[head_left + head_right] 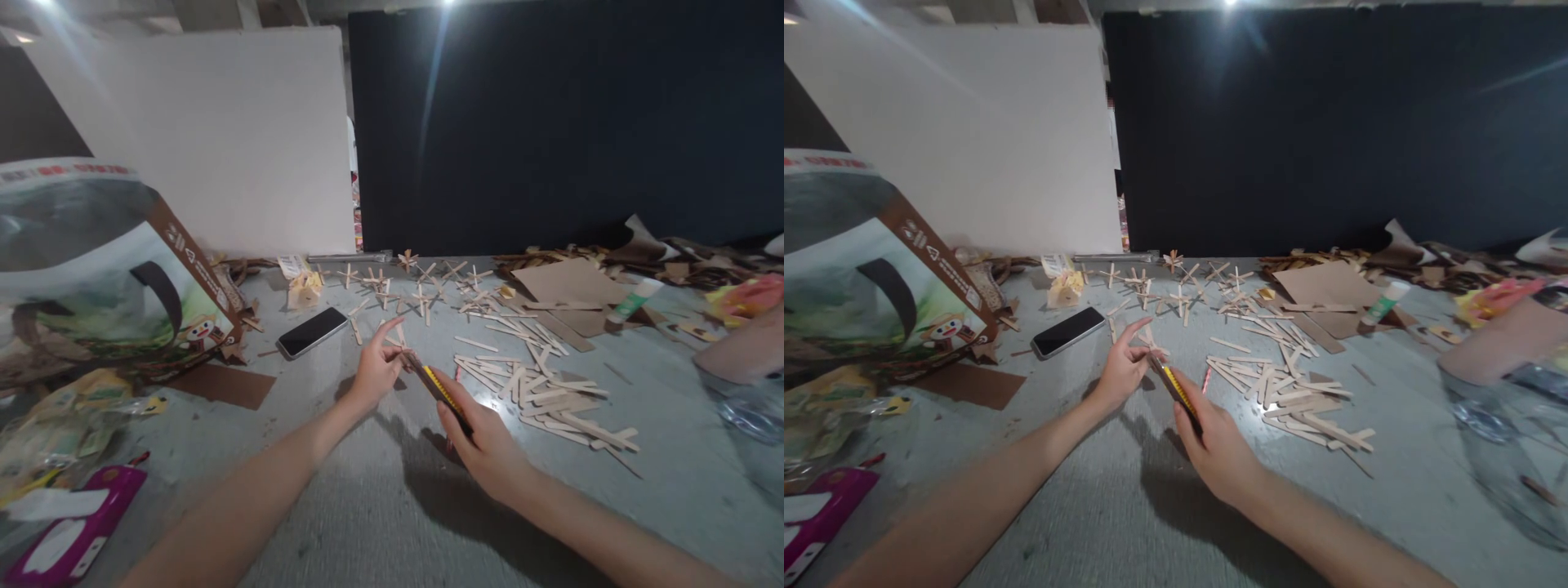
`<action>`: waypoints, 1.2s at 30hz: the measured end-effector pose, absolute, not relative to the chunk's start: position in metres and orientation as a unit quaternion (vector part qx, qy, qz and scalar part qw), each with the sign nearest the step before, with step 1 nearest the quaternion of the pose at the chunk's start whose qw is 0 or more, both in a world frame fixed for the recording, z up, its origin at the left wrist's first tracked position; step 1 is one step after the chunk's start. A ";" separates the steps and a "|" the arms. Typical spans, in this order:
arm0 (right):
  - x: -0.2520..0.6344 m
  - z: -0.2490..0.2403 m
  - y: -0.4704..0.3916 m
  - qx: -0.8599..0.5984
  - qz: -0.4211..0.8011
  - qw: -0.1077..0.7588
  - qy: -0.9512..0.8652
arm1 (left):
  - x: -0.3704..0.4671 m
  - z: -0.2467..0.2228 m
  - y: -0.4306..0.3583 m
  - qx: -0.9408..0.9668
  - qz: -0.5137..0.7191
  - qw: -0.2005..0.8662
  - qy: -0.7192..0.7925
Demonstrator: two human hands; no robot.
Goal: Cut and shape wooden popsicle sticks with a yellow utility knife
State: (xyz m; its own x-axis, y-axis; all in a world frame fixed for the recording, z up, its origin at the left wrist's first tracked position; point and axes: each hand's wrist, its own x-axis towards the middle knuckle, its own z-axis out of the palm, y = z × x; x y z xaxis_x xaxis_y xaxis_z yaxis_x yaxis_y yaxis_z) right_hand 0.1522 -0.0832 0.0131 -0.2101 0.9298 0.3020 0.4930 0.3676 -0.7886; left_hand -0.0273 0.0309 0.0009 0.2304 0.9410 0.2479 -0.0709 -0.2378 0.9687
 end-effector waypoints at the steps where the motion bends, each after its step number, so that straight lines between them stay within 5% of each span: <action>1: 0.154 0.012 -0.082 -0.497 0.290 0.392 -0.718 | -0.027 0.002 0.030 0.598 0.510 0.508 0.352; 17: 0.162 0.006 -0.076 -0.492 0.352 0.419 -0.677 | -0.029 0.006 0.028 0.599 0.507 0.520 0.336; 22: 0.164 0.006 -0.076 -0.501 0.335 0.428 -0.673 | -0.028 0.006 0.024 0.659 0.417 0.505 0.369; 28: 0.168 0.006 -0.070 -0.525 0.254 0.498 -0.642 | -0.025 0.009 0.015 0.783 0.296 0.368 0.406; 36: 0.166 0.008 -0.063 -0.544 0.258 0.496 -0.626 | -0.028 0.002 0.018 0.787 0.284 0.395 0.380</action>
State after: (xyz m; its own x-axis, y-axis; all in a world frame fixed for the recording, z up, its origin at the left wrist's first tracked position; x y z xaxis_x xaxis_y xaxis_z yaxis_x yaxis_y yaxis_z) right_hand 0.1665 -0.0629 0.0078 0.0824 0.9368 0.3400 0.4250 0.2756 -0.8622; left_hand -0.0276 0.0182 0.0018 0.5501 0.8222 0.1463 0.3735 -0.3989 0.8375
